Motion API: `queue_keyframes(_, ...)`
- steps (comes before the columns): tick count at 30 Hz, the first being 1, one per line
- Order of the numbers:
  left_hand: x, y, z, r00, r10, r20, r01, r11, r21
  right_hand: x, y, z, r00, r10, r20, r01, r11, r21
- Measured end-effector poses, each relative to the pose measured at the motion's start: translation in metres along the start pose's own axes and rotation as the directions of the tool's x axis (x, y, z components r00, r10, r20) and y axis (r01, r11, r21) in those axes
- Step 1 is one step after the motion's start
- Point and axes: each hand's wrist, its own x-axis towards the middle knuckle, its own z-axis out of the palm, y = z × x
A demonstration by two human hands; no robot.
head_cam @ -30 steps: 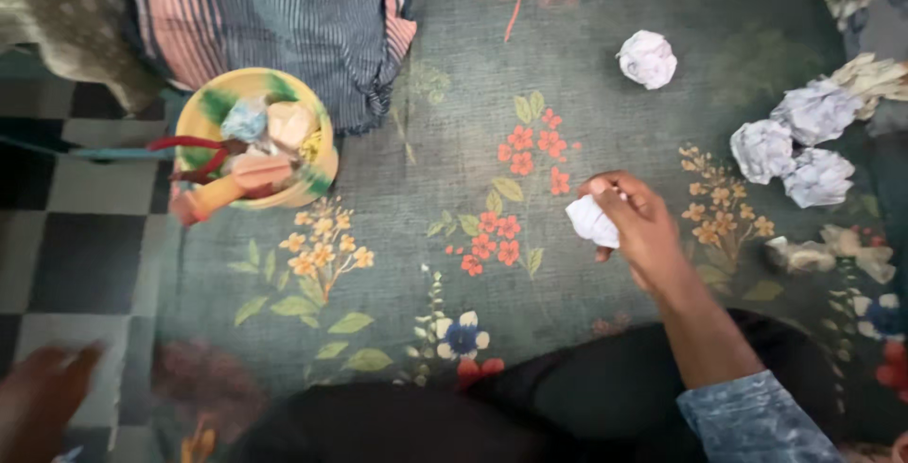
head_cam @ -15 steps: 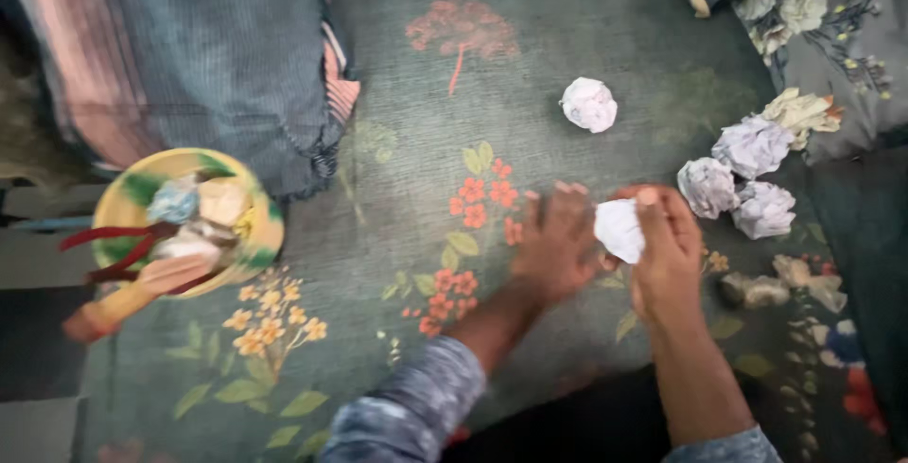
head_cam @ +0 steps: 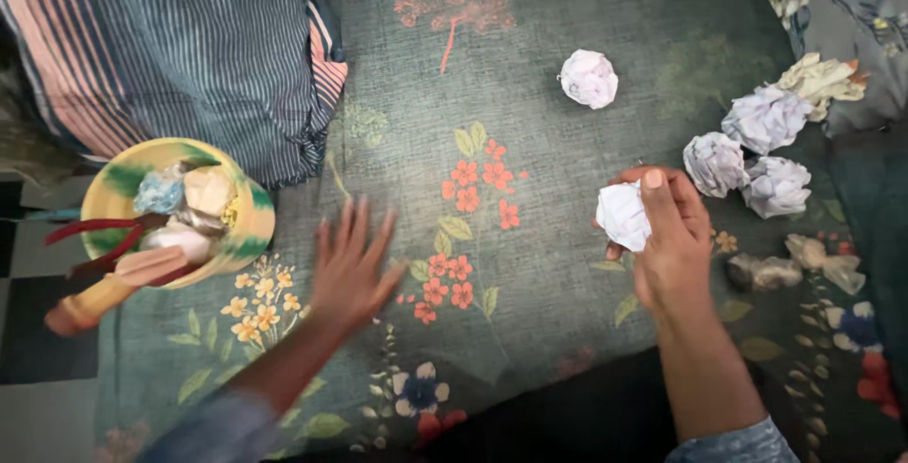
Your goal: The person sits on a bed and packs several crumpled paper balls and small wrapped items into a pink plastic bag. They then place a pair of pliers and a small hammer into a yellow bowl and continue to pack additional wrapped items into the bag.
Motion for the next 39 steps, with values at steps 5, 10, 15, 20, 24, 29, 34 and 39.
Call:
queue_keyframes(5, -0.200, -0.126, -0.069, 0.976, -0.130, 0.175, 0.118, 0.990, 0.077, -0.009, -0.005, 0.004, 1.000, 0.015, 0.016, -0.015, 1.000, 0.019)
queue_keyframes(10, -0.207, -0.186, -0.055, 0.521, -0.702, 0.486, 0.508, 0.712, 0.484, -0.011, -0.011, 0.012, 1.000, 0.012, 0.024, -0.013, 0.998, 0.053)
queue_keyframes(15, -0.087, -0.086, -0.066, 0.742, -0.381, 0.552, 0.295, 0.925, 0.242, -0.013, -0.023, 0.005, 0.997, -0.079, -0.004, 0.079, 0.989, 0.125)
queue_keyframes(20, 0.098, 0.174, -0.052, 0.989, 0.140, 0.050, -0.133, 0.984, -0.120, -0.007, -0.031, -0.015, 0.972, -0.193, -0.135, 0.214, 0.964, 0.161)
queue_keyframes(24, 0.148, 0.314, -0.016, 0.954, 0.124, -0.271, -0.181, 0.964, -0.197, 0.000, -0.023, -0.031, 0.949, -0.217, -0.228, 0.264, 0.942, 0.205)
queue_keyframes(29, 0.127, 0.341, -0.014, 0.875, 0.480, -0.064, -0.480, 0.877, 0.025, 0.006, -0.017, -0.035, 0.953, -0.182, -0.244, 0.230, 0.956, 0.183)
queue_keyframes(34, 0.049, 0.231, -0.002, 0.566, 0.823, -0.052, -0.784, 0.517, -0.343, 0.003, -0.026, -0.029, 0.969, -0.162, -0.186, 0.199, 0.958, 0.206)
queue_keyframes(39, -0.063, 0.003, -0.043, 0.457, 0.854, 0.248, -0.817, 0.514, -0.262, -0.004, -0.023, -0.027, 0.975, -0.100, -0.200, 0.142, 0.968, 0.207)
